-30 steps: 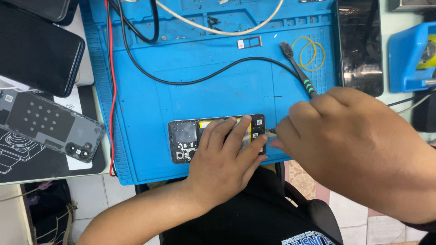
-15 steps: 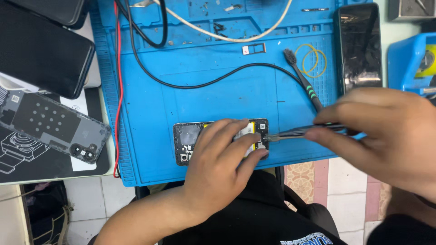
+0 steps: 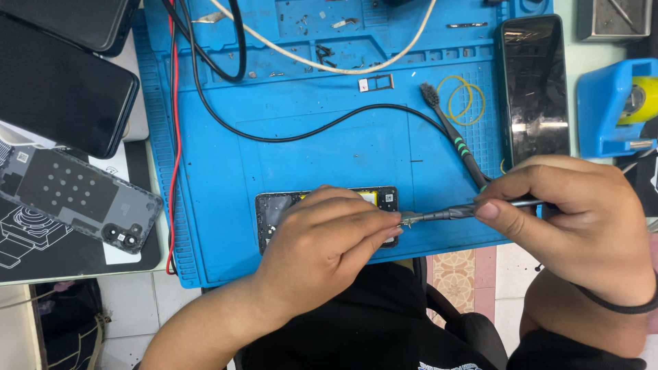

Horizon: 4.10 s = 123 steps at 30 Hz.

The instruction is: The person works on an opened smartphone lying on a blue repair mat. They use a precision screwdriver to unscrew components inside the phone, pry at internal parts, reposition a flex cable, and rotate the phone to access different sides while continuing to work on the internals.

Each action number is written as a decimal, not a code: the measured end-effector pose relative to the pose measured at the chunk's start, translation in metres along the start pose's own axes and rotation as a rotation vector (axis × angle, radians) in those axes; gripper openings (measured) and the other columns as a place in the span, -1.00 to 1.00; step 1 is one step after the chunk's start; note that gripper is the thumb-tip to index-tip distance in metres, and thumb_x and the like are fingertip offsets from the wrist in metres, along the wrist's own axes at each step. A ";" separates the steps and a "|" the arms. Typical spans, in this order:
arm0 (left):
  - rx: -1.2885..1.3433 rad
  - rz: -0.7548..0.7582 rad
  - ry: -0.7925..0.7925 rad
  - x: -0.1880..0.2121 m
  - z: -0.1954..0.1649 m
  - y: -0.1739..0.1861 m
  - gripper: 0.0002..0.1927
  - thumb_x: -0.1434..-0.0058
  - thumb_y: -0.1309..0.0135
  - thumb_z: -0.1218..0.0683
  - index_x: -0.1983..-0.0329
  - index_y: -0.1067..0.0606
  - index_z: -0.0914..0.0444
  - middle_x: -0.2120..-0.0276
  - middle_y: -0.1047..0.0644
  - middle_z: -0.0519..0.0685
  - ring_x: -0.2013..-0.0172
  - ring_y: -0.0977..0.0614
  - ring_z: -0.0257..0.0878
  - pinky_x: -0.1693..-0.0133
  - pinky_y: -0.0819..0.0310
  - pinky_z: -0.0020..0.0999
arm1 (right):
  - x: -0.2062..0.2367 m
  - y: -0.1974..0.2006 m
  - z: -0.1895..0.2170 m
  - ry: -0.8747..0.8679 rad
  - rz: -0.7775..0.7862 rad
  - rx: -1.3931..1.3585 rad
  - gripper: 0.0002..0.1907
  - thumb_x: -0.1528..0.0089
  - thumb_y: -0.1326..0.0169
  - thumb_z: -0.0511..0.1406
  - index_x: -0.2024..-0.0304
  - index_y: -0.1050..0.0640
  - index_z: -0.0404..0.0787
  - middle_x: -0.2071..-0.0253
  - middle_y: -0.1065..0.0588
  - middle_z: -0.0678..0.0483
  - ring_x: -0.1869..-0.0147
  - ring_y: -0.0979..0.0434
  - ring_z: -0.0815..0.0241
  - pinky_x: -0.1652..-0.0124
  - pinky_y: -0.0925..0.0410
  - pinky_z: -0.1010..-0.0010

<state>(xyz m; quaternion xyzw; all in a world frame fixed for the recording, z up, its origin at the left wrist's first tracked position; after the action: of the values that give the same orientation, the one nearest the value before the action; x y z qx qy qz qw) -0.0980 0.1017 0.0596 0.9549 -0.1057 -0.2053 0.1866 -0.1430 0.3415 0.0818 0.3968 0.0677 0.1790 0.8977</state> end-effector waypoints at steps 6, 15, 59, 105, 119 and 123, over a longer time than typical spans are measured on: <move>0.054 0.022 0.001 0.002 0.002 -0.002 -0.89 -0.24 -0.30 0.18 0.22 -0.60 0.28 0.26 -0.64 -0.01 0.18 -0.69 -0.09 0.11 -0.57 -0.25 | 0.011 -0.009 -0.013 -0.031 -0.052 -0.138 -0.87 -0.11 -0.31 -0.36 0.37 -0.61 -0.29 0.39 -0.60 0.05 0.33 -0.56 0.26 0.36 -0.39 0.51; 0.299 -0.019 0.136 0.010 0.015 0.000 -0.85 -0.23 -0.31 0.25 0.17 -0.57 0.29 0.23 -0.66 -0.03 0.15 -0.71 -0.18 0.07 -0.60 -0.33 | 0.028 -0.049 -0.046 -0.145 -0.132 -0.569 -0.97 -0.24 -0.20 -0.46 0.29 -0.59 -0.35 0.28 -0.57 0.02 0.22 -0.52 0.28 0.19 -0.36 0.52; -0.036 -0.121 0.238 0.012 0.023 0.009 -0.89 -0.25 -0.30 0.18 0.17 -0.65 0.23 0.24 -0.67 -0.08 0.24 -0.69 -0.27 0.19 -0.57 -0.41 | 0.010 -0.049 -0.009 -0.136 -0.234 -0.196 -0.89 -0.22 -0.31 -0.37 0.32 -0.63 -0.30 0.47 -0.49 0.09 0.40 -0.42 0.34 0.38 -0.22 0.53; 0.983 -0.165 0.258 0.044 0.028 -0.024 -0.77 -0.41 -0.11 0.45 -0.08 -0.52 0.43 -0.04 -0.50 0.14 -0.07 -0.65 -0.12 -0.17 -0.63 -0.24 | 0.045 -0.053 -0.027 -0.024 -0.288 -0.556 -0.74 -0.35 -0.27 -0.27 0.22 -0.57 -0.39 0.27 -0.57 -0.01 0.25 -0.53 0.29 0.20 -0.36 0.58; 0.953 -0.051 0.270 0.036 0.025 -0.012 -0.82 -0.41 -0.11 0.41 -0.04 -0.51 0.42 -0.01 -0.57 0.13 -0.04 -0.65 -0.16 -0.13 -0.59 -0.33 | 0.038 -0.028 -0.003 0.043 -0.299 -0.339 -0.75 -0.23 -0.34 -0.26 0.28 -0.57 -0.30 0.30 -0.58 0.02 0.27 -0.54 0.30 0.24 -0.35 0.60; 0.809 -0.050 0.224 0.033 0.022 -0.009 -0.83 -0.40 -0.13 0.41 -0.01 -0.50 0.42 0.00 -0.58 0.14 -0.01 -0.64 -0.17 -0.07 -0.60 -0.35 | 0.033 -0.027 0.000 0.060 -0.286 -0.293 -0.74 -0.20 -0.35 -0.26 0.22 -0.58 -0.29 0.31 -0.57 0.01 0.30 -0.54 0.29 0.27 -0.35 0.60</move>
<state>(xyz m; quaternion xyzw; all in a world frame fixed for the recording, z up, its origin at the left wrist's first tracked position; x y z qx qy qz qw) -0.0768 0.0941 0.0257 0.9699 -0.1336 -0.0467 -0.1981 -0.1048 0.3366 0.0625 0.2427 0.1232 0.0694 0.9598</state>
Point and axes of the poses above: each hand's wrist, its own x-axis away from the middle knuckle, its own y-axis out of the back of the hand, z = x × y, the point moved 6 cm from there along -x, towards the middle knuckle
